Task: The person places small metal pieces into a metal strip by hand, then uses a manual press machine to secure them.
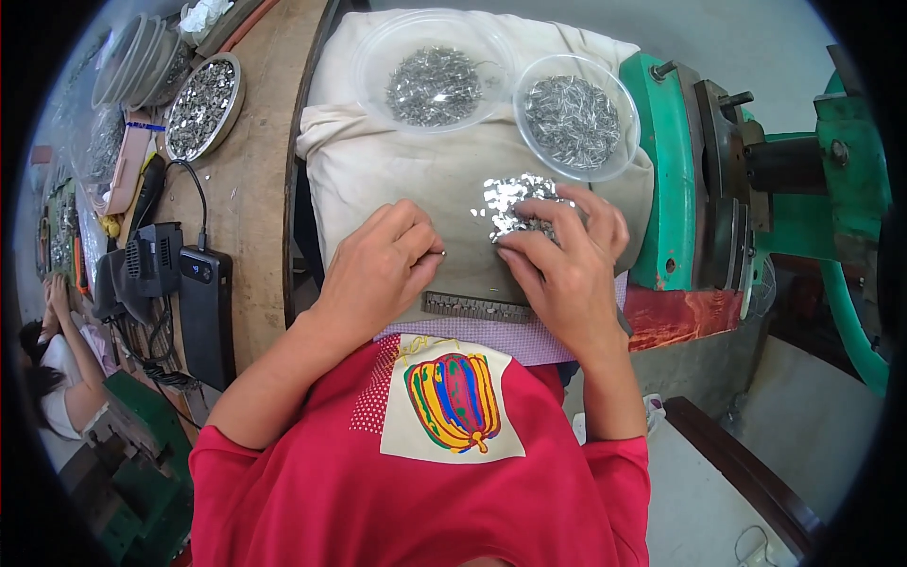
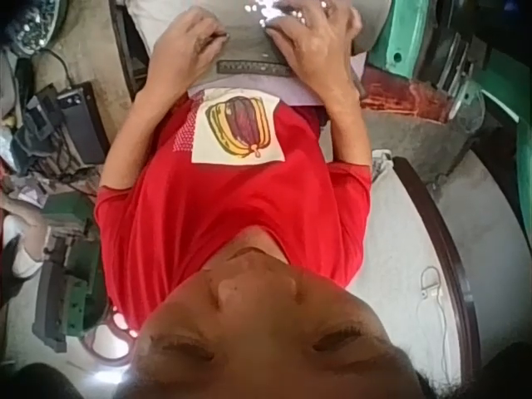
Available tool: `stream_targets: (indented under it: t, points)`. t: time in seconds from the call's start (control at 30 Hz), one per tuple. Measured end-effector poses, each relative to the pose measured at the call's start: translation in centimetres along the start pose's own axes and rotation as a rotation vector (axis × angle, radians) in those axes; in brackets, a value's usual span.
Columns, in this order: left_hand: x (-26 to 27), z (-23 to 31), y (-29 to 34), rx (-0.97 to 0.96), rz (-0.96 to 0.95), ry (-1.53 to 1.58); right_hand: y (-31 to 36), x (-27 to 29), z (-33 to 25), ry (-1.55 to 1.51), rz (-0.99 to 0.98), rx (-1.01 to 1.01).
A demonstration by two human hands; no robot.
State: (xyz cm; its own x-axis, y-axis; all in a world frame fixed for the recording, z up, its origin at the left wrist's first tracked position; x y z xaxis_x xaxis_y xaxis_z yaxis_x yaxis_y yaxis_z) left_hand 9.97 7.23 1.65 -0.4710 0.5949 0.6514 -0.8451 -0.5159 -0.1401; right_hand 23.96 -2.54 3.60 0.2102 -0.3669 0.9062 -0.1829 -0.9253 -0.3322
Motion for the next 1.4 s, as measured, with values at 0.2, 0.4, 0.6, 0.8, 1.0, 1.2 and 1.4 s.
stream_targets:
  t: [0.2,0.4,0.6,0.8,1.0,1.2,1.4]
  points:
    - [0.1,-0.1,0.8,0.017,0.008,0.014,-1.1,-1.0,-0.5,0.040,-0.030,0.052]
    - [0.5,-0.7,1.6,0.077,0.022,0.087,-0.5,-0.7,-0.9,0.033,-0.079,0.052]
    - [0.7,-1.1,2.1,0.097,0.036,0.101,-0.7,-0.6,-1.7,-0.058,-0.069,0.032]
    - [0.8,-1.3,2.6,0.091,0.060,0.102,-1.2,-2.2,-3.4,-0.132,-0.078,0.094]
    - [0.7,-1.3,2.3,0.099,0.072,0.104,-1.1,-3.4,-4.6,-0.110,-0.124,0.213]
    - [0.2,-0.4,0.9,0.021,0.043,-0.003,-0.4,-1.6,-2.0,0.005,-0.121,0.096]
    - [-0.5,-0.1,0.5,-0.030,0.039,-0.059,0.0,-1.3,-0.9,-0.013,-0.139,0.056]
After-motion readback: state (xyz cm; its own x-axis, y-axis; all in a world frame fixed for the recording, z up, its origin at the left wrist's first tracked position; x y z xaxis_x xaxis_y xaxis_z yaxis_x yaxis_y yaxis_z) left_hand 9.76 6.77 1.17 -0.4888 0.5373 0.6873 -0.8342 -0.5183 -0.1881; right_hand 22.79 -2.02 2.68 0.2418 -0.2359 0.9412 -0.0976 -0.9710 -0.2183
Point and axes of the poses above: each hand's wrist, its own y-axis away from the middle knuckle, its own x-axis out of the back of the hand, z = x × y, the point moved 7 cm from there along -y, towards the middle knuckle, and after that the axes turned 7 degrees about y, right-handed, at the moved point
